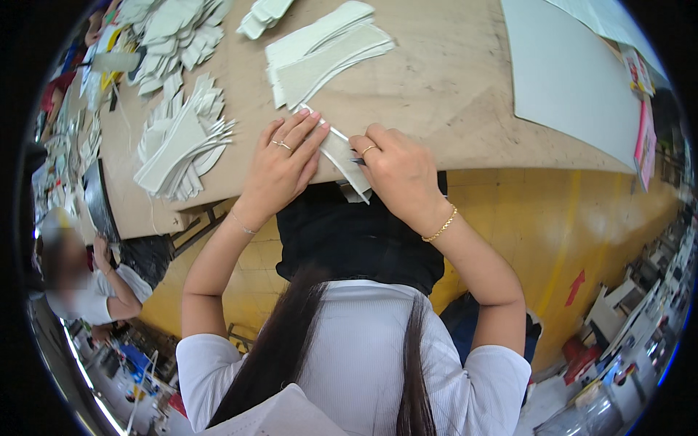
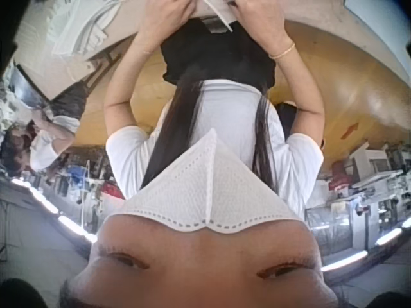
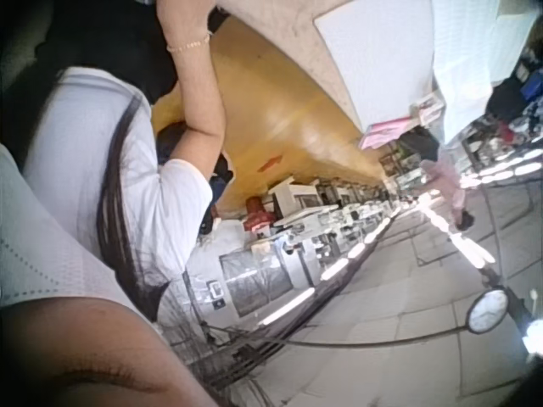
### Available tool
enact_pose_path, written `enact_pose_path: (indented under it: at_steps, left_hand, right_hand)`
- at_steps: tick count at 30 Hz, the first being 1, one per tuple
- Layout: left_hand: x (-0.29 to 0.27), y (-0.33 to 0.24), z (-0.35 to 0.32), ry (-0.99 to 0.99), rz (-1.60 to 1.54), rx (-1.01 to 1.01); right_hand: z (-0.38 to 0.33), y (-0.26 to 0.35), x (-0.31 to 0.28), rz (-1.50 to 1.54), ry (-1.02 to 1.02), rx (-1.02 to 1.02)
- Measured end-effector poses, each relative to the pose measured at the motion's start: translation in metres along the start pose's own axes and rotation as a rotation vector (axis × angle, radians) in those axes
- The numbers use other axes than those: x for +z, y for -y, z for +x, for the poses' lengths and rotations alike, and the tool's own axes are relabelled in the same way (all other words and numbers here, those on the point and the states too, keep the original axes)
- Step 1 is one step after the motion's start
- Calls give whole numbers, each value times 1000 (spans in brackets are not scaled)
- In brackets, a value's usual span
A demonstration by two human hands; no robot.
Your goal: The person repeatedly picks up white fabric pieces from a table, trims their edges with small scissors, and places the trimmed pieces into a separate pile. The process is continuous and repetitive throughout the clip.
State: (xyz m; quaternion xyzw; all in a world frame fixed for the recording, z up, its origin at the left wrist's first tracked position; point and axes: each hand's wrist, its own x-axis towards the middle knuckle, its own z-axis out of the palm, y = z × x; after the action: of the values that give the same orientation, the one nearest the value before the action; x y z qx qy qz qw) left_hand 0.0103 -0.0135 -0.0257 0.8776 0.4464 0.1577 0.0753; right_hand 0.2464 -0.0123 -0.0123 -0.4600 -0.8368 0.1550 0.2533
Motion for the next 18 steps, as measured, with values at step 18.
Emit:
enact_pose_path:
  at_steps: [18]
  left_hand:
    - [3,-10,-10,55,13,-105]
  right_hand:
    - [-12,-6,-12,-236,111,-221]
